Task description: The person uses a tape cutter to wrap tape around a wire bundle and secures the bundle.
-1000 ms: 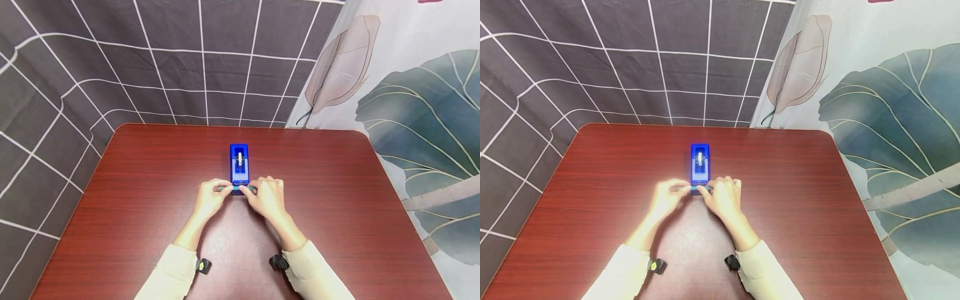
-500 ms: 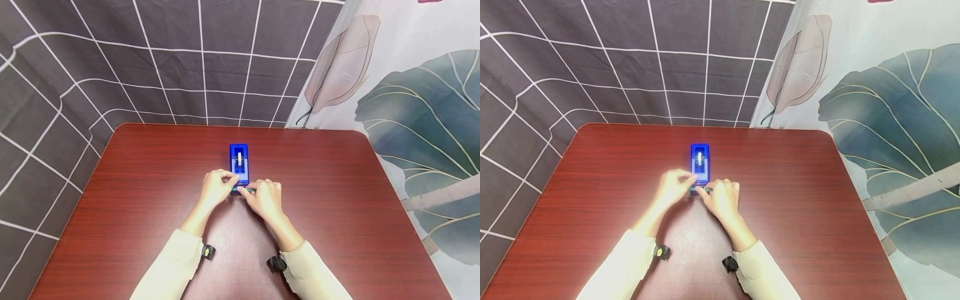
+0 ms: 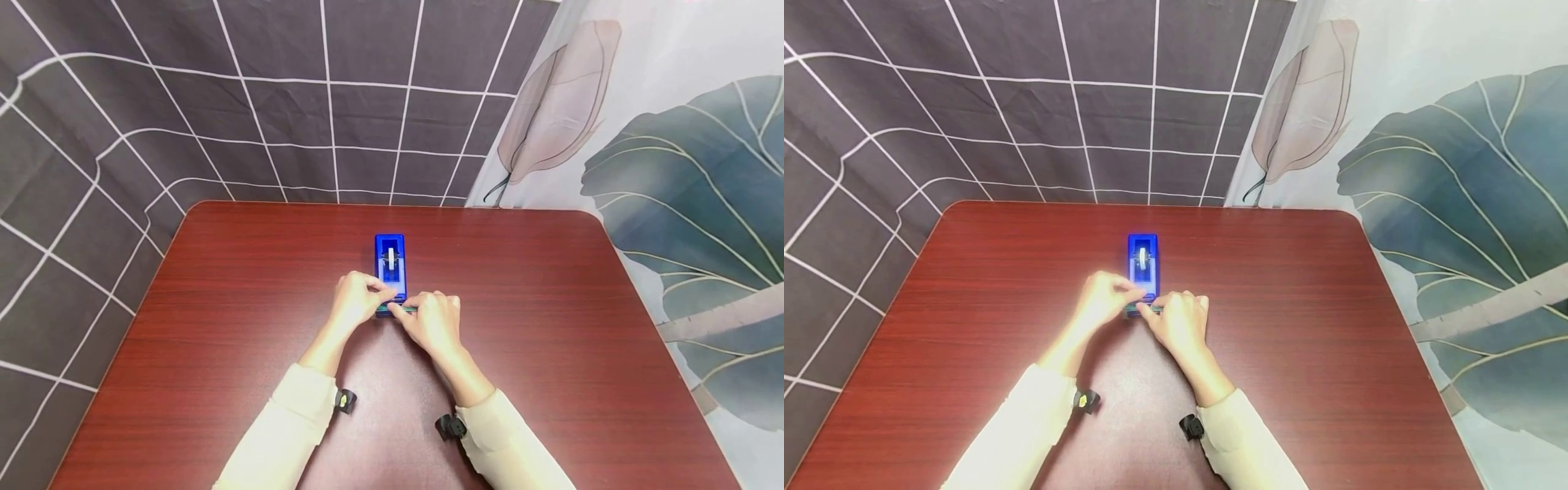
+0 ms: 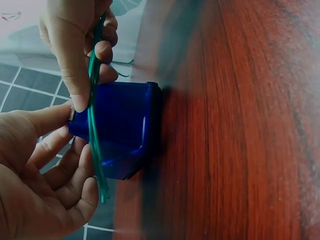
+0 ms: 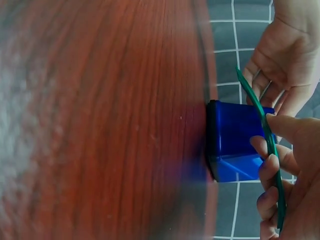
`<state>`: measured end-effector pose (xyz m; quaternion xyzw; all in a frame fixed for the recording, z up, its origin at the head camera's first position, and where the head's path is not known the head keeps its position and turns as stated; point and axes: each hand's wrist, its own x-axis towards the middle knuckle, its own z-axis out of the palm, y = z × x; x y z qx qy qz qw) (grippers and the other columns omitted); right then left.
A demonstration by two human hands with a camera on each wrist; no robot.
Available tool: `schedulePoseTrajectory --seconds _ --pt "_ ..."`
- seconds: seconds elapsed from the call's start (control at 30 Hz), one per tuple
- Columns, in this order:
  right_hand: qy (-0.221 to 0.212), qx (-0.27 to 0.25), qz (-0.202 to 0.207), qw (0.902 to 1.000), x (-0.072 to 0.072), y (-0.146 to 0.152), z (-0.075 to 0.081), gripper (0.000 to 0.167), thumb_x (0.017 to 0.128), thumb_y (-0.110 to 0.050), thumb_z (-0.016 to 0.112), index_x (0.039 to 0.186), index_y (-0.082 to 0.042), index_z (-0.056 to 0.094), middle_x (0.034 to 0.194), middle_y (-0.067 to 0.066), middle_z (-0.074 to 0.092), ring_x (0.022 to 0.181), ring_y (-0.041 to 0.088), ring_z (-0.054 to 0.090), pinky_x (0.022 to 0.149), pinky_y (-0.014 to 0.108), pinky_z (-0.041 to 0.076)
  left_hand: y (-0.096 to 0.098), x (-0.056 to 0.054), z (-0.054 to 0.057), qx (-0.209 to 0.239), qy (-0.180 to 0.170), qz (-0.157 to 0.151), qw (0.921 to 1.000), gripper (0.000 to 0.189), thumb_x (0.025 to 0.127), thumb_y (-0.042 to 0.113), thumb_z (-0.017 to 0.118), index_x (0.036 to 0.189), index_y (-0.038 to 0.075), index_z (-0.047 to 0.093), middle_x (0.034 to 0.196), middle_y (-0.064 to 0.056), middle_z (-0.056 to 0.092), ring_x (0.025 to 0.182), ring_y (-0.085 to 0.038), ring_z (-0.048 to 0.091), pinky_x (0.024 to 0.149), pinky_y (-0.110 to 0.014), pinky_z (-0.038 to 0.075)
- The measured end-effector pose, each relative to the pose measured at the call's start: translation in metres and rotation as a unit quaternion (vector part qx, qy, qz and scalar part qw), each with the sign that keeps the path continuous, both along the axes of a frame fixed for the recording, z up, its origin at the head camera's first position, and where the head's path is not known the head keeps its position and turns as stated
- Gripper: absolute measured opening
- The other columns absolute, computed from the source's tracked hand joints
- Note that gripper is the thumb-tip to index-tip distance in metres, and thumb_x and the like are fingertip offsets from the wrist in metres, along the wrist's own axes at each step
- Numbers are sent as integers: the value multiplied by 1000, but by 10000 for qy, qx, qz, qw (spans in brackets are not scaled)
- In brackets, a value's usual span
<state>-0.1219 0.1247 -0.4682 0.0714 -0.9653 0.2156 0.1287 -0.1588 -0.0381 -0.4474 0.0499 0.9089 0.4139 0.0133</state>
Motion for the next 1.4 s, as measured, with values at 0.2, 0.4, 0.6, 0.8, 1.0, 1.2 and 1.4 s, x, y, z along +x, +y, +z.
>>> schedulePoseTrajectory --seconds 0.2,0.4,0.6,0.8,1.0,1.2,1.4 --pt "71 131 43 9999 -1 1 2 28 85 -45 79 76 -18 82 70 1 71 70 25 65 71 48 39 -1 -1 0 22 -60 34 10000 17 82 31 85 83 15 83 86 -2 78 93 -27 72 83 -43 54" --pt "-59 169 47 9998 -1 2 4 29 86 -46 78 76 -19 82 70 1 71 72 26 65 71 48 39 0 -1 2 -6 -43 9 10000 16 82 32 84 82 16 83 85 -1 78 92 -26 72 81 -42 53" --pt "-150 204 71 9997 -2 2 8 29 86 -46 78 77 -19 82 71 1 72 73 25 66 71 48 39 -1 -1 2 9 -50 -13 10000 16 82 32 84 82 16 83 84 0 78 89 -25 72 78 -40 53" --pt "-345 238 117 9991 -2 6 5 27 85 -45 79 72 -21 81 71 1 73 72 25 67 71 47 37 -2 -1 1 22 -127 -26 9999 16 81 32 85 83 15 83 86 -1 78 90 -26 72 79 -41 53" --pt "-616 172 177 9978 0 18 -4 25 85 -45 80 74 -22 81 75 -3 75 73 23 69 70 45 38 -3 0 2 18 -245 43 9997 17 82 34 84 83 17 84 89 -1 78 93 -27 71 84 -44 53" --pt "-513 -78 500 9974 2 24 -3 24 87 -42 78 80 -20 81 77 -2 74 77 24 69 72 47 40 -4 1 -1 64 -181 50 9998 18 84 34 82 86 16 84 91 -1 78 96 -28 70 87 -45 52" --pt "-501 -257 692 9960 6 24 3 20 89 -37 77 81 -19 80 77 -3 72 76 23 69 71 47 40 -4 8 -3 334 230 45 9992 22 91 30 76 96 10 82 90 -6 78 86 -25 74 80 -43 55"
